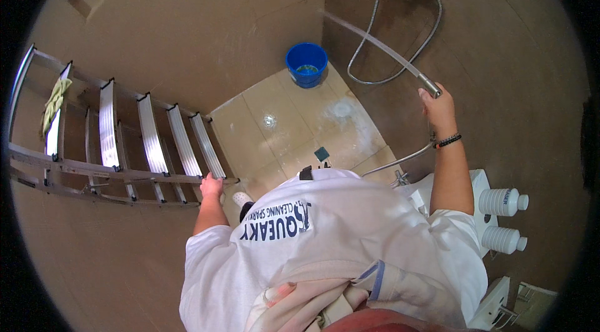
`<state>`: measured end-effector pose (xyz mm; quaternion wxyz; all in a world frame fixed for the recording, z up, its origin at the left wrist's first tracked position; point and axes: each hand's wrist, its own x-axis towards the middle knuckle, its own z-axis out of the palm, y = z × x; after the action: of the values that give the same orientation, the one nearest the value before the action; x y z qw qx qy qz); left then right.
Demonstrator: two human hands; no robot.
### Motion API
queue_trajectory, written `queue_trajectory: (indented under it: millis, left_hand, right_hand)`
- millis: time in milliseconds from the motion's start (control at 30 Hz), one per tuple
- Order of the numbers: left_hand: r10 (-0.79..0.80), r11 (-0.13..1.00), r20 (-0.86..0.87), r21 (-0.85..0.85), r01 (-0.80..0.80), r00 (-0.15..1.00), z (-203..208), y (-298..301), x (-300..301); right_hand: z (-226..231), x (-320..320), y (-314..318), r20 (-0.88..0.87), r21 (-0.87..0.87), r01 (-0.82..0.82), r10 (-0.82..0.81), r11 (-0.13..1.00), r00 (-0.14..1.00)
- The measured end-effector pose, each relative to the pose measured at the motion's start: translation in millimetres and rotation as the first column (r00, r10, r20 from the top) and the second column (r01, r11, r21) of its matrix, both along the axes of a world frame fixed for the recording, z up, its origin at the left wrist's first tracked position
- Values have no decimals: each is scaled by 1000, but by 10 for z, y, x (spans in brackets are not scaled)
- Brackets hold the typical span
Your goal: The person rinses a bathroom wall using a shower head and then scrubs the tiles with a sponge from a bucket.
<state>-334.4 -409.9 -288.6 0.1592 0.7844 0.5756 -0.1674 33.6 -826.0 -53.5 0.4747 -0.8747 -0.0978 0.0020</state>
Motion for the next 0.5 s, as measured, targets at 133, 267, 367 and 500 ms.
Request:
queue_trajectory:
  millis: [133, 267, 367, 500]
  left_hand:
    - [52, 999, -7, -17, -52, 999, 29, -131, -62]
    - [56, 998, 6, -18, -56, 998, -36, -282, -111]
    - [68, 998, 9, -19, -68, 998, -48, -395, -143]
    - [116, 993, 5, -4, -116, 993, -43, -459, -270]
  right_hand:
    - [-22, 54, 3, -18, -17, -6, 6, 1000, 1000]
    - [-113, 124, -5, -73, -19, -79, 77, 997, 994]
    - [30, 8, 86, -4, 168, -148, 151, 975, 989]
    - [214, -4, 213, 158, 282, -244, 206, 928, 966]
